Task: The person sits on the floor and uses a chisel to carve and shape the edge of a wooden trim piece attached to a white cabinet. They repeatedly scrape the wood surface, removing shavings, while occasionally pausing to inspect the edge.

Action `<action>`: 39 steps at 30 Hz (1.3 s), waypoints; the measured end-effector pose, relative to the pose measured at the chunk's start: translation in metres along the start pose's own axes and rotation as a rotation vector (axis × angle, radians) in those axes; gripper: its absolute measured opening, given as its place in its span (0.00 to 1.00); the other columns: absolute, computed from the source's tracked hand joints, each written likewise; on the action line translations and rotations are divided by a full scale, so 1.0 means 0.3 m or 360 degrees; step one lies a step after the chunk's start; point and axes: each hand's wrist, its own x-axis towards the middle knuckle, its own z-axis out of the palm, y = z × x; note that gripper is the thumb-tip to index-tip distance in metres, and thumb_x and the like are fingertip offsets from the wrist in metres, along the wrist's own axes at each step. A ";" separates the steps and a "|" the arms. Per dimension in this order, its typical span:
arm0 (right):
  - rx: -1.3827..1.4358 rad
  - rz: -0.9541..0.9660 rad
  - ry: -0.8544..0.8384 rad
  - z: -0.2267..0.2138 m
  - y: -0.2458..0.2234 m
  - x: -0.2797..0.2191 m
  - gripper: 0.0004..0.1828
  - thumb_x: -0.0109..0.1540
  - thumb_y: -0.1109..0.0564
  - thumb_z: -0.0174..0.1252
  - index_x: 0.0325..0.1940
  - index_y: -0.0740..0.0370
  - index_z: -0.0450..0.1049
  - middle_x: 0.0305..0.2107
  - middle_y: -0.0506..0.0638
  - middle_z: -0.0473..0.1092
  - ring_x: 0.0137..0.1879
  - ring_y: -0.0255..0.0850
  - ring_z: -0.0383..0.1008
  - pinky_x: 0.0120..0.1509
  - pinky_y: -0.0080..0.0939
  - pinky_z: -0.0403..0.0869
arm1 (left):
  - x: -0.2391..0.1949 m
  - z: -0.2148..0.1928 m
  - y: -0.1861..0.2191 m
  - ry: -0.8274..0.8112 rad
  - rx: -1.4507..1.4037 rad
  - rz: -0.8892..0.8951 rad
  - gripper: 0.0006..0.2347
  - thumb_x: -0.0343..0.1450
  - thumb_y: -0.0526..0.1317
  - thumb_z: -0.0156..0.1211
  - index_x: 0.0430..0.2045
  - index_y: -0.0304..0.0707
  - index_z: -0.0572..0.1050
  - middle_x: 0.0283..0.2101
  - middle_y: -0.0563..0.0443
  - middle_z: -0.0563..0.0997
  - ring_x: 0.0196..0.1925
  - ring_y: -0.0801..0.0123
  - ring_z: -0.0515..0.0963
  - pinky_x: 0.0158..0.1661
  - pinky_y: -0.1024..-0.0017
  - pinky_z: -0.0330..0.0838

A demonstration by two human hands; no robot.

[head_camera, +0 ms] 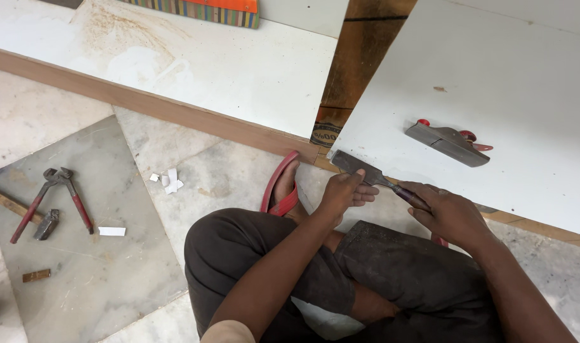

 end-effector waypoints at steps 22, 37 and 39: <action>-0.0193 -0.0513 0.0627 0.019 0.035 0.135 0.26 0.61 0.52 0.61 0.64 0.38 0.73 0.43 0.43 0.77 0.47 0.40 0.78 0.48 0.42 0.77 | 0.073 -0.005 -0.027 0.0157 -0.0014 -0.0043 0.21 0.77 0.53 0.48 0.40 0.28 0.76 0.37 0.41 0.86 0.36 0.66 0.84 0.39 0.70 0.76; -0.0285 -0.0591 0.0935 0.085 0.069 0.171 0.27 0.63 0.54 0.59 0.68 0.38 0.71 0.46 0.44 0.75 0.51 0.41 0.75 0.56 0.48 0.72 | 0.094 -0.015 -0.056 0.0186 0.0055 0.0173 0.20 0.77 0.53 0.49 0.42 0.28 0.75 0.41 0.40 0.86 0.37 0.68 0.84 0.40 0.72 0.75; -0.0239 -0.0590 0.0939 0.079 0.065 0.163 0.28 0.62 0.54 0.60 0.68 0.38 0.71 0.46 0.44 0.75 0.51 0.41 0.75 0.55 0.48 0.72 | 0.090 -0.017 -0.049 0.0150 0.0073 0.0265 0.21 0.77 0.53 0.49 0.41 0.27 0.76 0.41 0.41 0.86 0.38 0.68 0.84 0.41 0.72 0.75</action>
